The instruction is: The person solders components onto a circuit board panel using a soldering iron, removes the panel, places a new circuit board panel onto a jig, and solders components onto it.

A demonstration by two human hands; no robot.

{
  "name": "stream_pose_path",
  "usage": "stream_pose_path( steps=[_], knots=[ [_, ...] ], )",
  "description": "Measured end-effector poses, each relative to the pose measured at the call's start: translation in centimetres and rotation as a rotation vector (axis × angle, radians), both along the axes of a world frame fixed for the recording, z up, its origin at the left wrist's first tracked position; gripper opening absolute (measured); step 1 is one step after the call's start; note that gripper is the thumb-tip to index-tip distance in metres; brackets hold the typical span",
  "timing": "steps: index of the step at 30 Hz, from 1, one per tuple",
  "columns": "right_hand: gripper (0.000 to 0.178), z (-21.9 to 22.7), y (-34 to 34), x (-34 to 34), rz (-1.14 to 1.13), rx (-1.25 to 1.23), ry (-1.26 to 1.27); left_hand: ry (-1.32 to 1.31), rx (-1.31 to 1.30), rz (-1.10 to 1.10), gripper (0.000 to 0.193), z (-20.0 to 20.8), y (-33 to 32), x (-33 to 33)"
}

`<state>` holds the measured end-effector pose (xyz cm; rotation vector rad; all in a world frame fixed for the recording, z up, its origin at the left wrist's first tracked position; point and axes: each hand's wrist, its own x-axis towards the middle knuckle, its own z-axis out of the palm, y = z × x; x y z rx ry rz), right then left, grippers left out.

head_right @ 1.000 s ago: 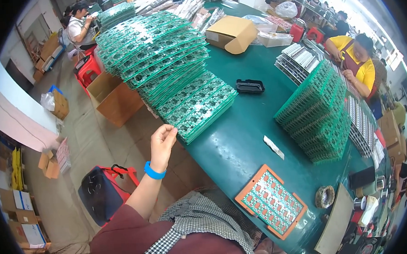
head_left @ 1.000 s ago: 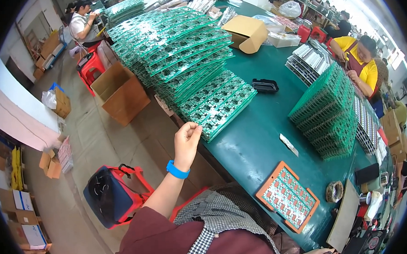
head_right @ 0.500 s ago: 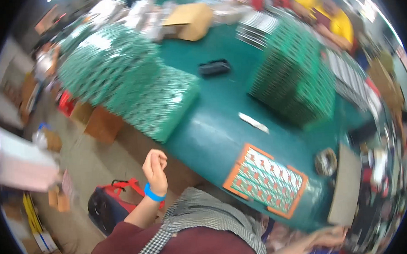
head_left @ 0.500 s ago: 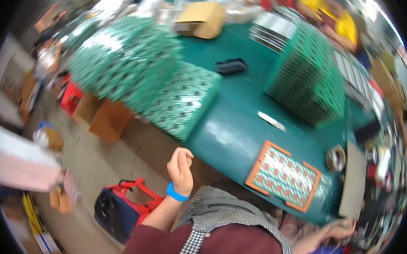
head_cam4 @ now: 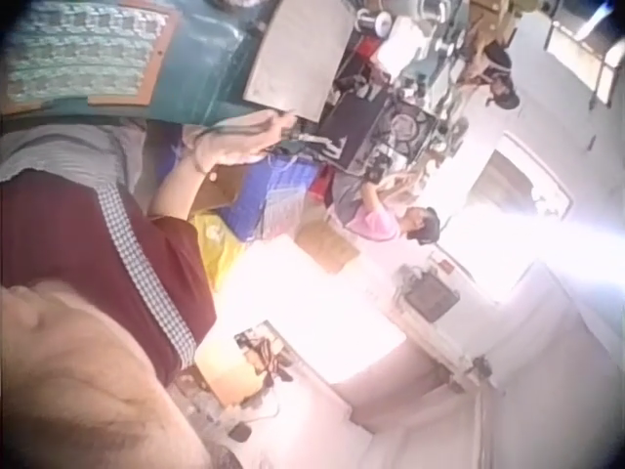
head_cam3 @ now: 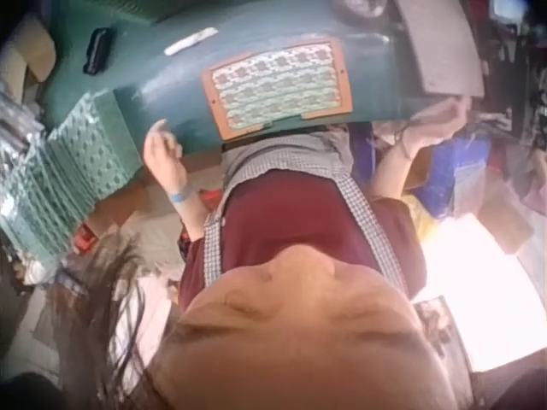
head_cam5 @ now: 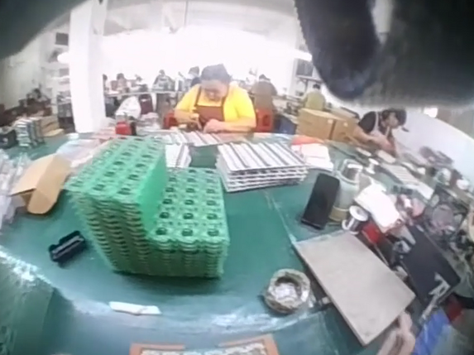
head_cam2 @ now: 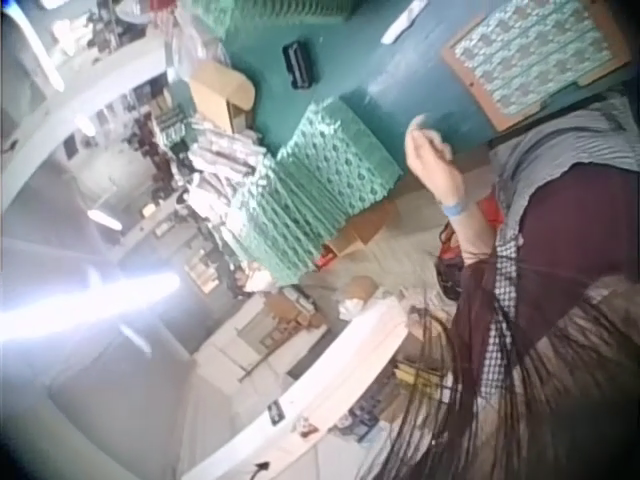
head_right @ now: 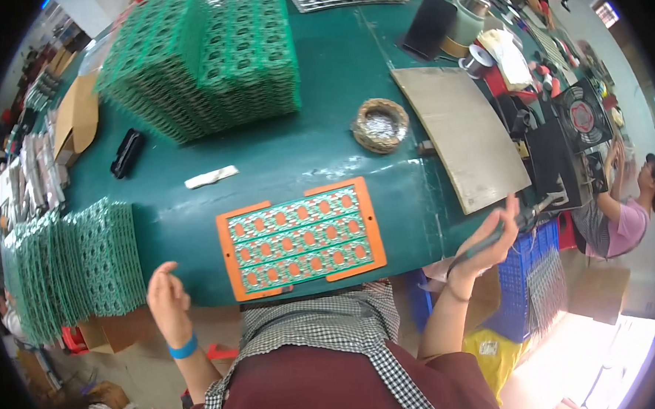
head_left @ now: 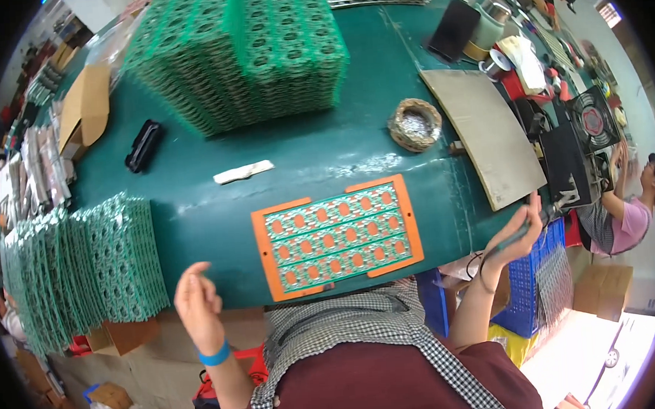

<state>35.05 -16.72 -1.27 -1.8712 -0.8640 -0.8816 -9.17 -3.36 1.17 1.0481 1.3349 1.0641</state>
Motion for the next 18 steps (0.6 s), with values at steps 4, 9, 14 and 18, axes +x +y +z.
stream_pose_path(
  steps=[4, 9, 14, 18],
  knots=[
    [0.049, 2.1, -2.5, -3.2, 0.572, 0.094, 0.152, 0.75, 0.716, 0.338, 0.026, 2.6, 4.2, 3.9],
    [0.085, 0.6, -1.4, -5.4, 0.664, 0.023, 0.56, 0.648, 0.913, 0.163, 0.011, 1.9, 5.3, 13.5],
    [0.061, 2.7, 1.1, -5.5, 0.778, 0.075, 0.599, 0.643, 1.389, 0.424, 0.01, 10.6, 9.6, 14.5],
    [0.033, 2.1, 0.9, -3.7, 0.893, -0.152, 0.488, 0.755, 1.363, -0.115, 0.018, 9.9, 9.1, 17.5]
  ],
)
